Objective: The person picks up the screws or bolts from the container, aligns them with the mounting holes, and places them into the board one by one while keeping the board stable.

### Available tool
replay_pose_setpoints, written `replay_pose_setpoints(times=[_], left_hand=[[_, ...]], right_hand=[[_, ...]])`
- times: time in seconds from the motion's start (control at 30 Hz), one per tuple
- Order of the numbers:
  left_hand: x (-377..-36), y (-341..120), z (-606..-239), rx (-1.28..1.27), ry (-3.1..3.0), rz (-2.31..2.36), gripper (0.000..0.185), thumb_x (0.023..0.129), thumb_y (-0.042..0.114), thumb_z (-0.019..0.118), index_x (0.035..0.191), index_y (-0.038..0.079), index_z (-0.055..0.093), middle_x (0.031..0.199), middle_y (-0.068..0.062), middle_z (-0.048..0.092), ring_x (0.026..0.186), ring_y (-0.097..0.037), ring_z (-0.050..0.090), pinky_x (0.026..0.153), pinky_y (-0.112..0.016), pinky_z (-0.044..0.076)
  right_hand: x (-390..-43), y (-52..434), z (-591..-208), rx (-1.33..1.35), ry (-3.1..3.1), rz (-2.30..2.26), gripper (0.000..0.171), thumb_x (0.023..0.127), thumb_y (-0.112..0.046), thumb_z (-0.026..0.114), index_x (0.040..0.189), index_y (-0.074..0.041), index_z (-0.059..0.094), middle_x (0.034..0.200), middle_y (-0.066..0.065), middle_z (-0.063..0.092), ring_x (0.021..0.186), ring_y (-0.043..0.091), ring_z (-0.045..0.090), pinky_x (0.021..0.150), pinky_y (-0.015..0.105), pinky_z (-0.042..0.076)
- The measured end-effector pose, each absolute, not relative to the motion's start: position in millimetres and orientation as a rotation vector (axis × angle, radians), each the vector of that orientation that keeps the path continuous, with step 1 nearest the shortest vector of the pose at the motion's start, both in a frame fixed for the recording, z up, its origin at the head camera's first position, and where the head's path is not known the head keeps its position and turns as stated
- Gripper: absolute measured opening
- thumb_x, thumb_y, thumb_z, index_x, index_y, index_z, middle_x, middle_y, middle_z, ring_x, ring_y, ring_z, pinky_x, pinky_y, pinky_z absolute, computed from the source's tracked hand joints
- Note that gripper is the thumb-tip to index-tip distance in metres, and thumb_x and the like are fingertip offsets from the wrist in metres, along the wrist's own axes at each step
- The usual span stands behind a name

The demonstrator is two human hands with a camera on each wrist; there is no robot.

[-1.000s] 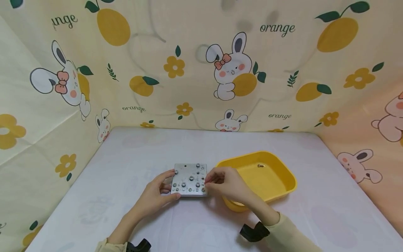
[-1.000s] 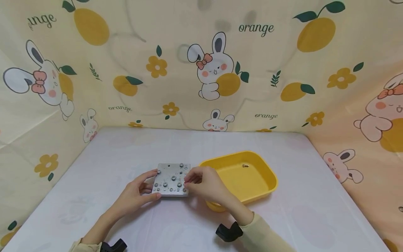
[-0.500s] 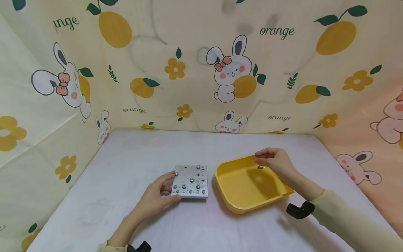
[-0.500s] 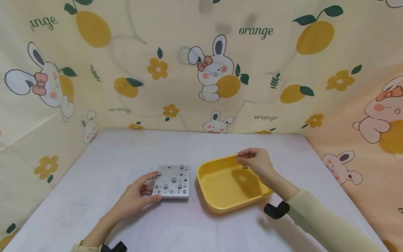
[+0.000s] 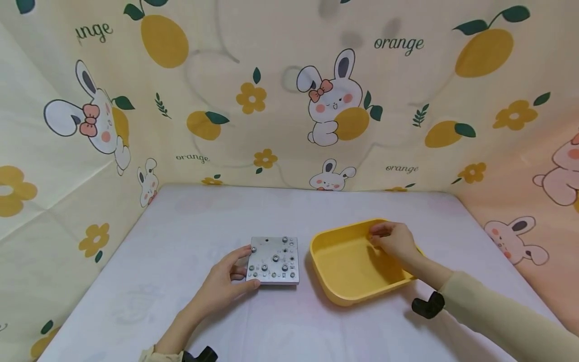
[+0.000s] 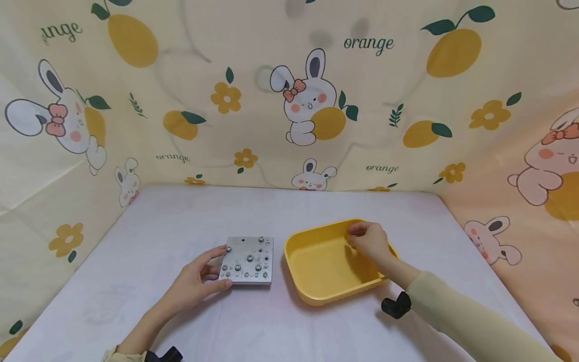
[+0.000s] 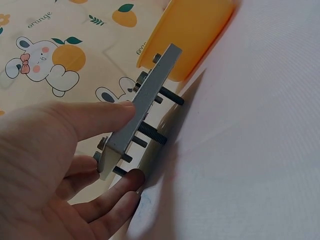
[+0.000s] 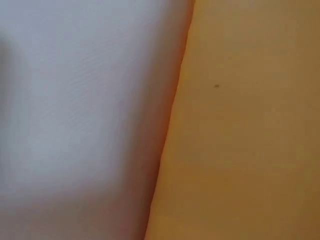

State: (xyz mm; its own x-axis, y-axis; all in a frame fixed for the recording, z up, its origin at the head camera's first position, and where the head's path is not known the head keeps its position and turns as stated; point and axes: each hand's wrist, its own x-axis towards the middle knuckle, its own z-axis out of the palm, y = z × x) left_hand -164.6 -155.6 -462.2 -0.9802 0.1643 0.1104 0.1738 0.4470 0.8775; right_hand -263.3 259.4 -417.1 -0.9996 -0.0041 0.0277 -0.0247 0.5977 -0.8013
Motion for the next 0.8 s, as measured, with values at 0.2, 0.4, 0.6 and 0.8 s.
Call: replay_pose_setpoints(times=[0.2,0.4,0.6,0.8], left_hand=[[-164.8,-155.9,-461.8,-0.316,-2.662,-1.606,0.08,0.075,0.02,0.088,0.145,0.016,0.048,0.143,-0.007,0.048,0.091,-0.013,0.063,0.084,-0.031,0.055],[-164.5,-157.1,-462.6,-0.289,-2.657,-1.603,0.081,0.074,0.018,0.088,0.144,0.017,0.049,0.141,-0.005,0.05,0.09,-0.012,0.063,0.083,-0.03,0.055],[-163.6,-158.0,-463.0,-0.281,-2.659,-1.608,0.081,0.074,0.017,0.088,0.145,0.017,0.049,0.142,-0.005,0.05,0.091,-0.013,0.063,0.083,-0.031,0.055],[-164.5,-156.1,-462.5,-0.327,-2.643,-1.648,0.081,0.075,0.017,0.087,0.145,0.014,0.047,0.145,-0.007,0.047,0.092,-0.016,0.064,0.086,-0.031,0.055]], right_hand=[[-259.8,261.7,-417.7,0.068,-2.806,1.206,0.023,0.08,0.002,0.075,0.102,0.008,0.07,0.095,0.018,0.071,0.086,0.024,0.065,0.066,0.019,0.048],[-262.6,262.0,-420.3,0.127,-2.869,1.239,0.027,0.077,0.007,0.076,0.103,0.01,0.068,0.098,0.021,0.07,0.088,0.029,0.066,0.067,0.023,0.053],[-269.1,260.4,-426.3,0.183,-2.904,1.226,0.025,0.073,0.009,0.079,0.096,0.009,0.068,0.088,0.016,0.069,0.077,0.024,0.064,0.063,0.026,0.056],[-272.6,264.1,-431.1,0.234,-2.924,1.238,0.022,0.07,0.014,0.079,0.088,0.006,0.07,0.081,0.011,0.069,0.073,0.02,0.064,0.063,0.024,0.056]])
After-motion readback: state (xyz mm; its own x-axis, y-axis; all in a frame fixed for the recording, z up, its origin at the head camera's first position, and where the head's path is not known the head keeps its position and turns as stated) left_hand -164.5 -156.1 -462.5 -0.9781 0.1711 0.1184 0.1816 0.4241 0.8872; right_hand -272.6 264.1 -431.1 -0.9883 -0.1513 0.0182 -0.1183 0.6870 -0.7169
